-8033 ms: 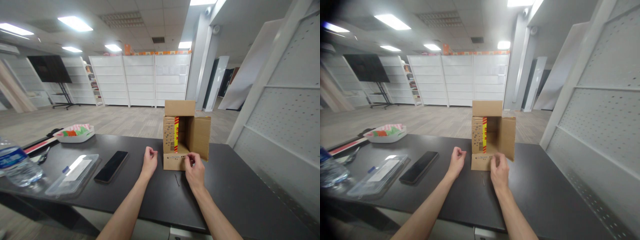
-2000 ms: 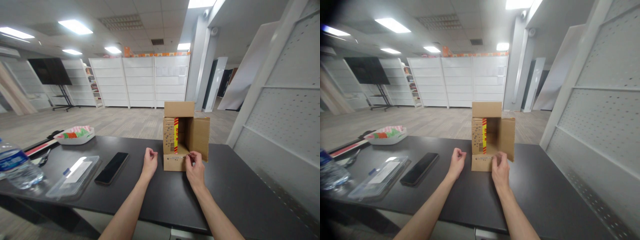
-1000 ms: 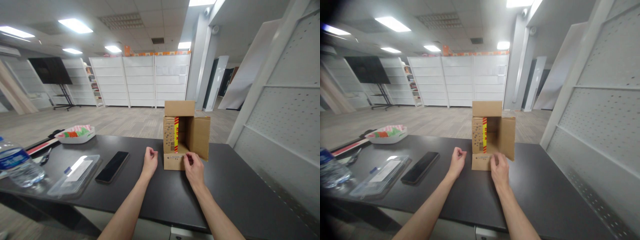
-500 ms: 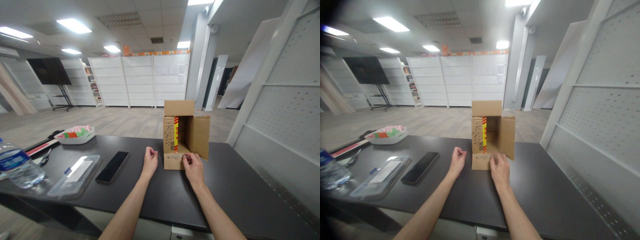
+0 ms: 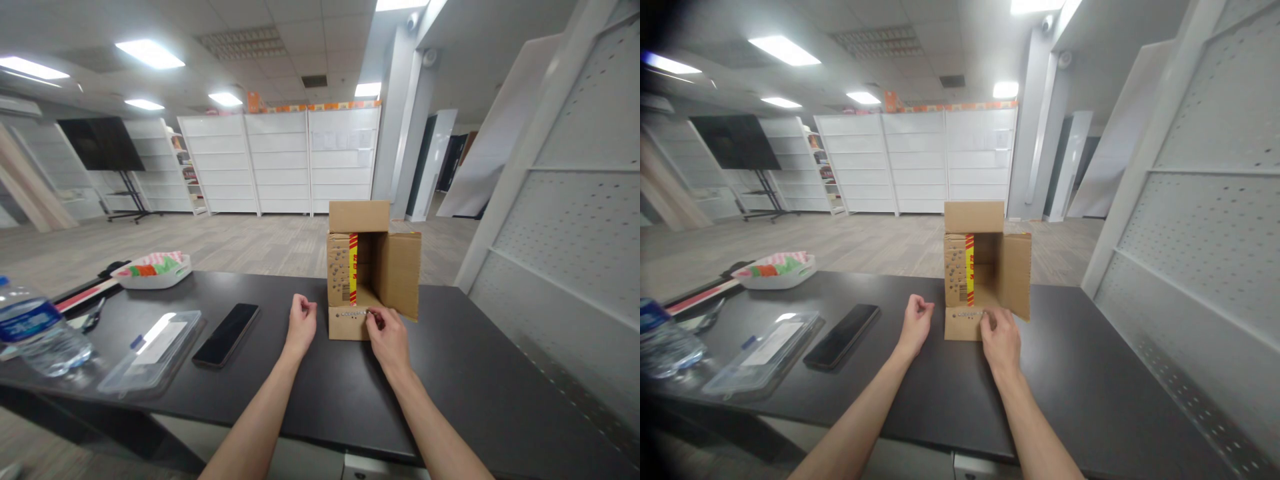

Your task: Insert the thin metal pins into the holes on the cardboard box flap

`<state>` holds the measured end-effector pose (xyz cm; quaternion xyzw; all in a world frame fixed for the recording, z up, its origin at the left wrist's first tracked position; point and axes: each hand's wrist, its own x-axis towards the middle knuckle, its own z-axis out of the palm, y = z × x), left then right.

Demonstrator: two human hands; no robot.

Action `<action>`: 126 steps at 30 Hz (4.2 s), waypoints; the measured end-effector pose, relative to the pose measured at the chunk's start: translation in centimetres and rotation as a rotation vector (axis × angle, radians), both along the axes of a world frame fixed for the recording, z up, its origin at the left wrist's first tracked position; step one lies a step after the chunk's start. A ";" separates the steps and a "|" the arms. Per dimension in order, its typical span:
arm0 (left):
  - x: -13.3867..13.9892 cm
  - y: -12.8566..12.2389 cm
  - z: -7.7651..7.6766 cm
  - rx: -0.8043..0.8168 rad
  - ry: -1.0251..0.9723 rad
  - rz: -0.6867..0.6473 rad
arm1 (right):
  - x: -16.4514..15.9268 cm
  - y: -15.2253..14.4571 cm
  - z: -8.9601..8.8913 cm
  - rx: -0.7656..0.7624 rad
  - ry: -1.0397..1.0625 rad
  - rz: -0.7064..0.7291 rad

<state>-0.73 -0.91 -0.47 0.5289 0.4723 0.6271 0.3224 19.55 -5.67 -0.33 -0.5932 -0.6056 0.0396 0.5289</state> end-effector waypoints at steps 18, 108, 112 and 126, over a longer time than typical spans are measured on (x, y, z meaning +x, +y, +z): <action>0.0 0.0 0.1 0.022 0.026 0.017 | 0.0 0.0 0.0 -0.036 -0.025 -0.018; 0.2 -0.2 0.2 0.009 0.118 0.074 | -5.4 0.5 1.8 0.016 -0.552 -0.089; 0.2 -0.1 0.1 0.016 0.113 0.064 | -5.4 0.6 1.7 0.011 -0.545 -0.083; 0.1 -0.2 0.3 0.003 0.129 0.077 | -5.5 0.5 1.6 0.024 -0.548 -0.076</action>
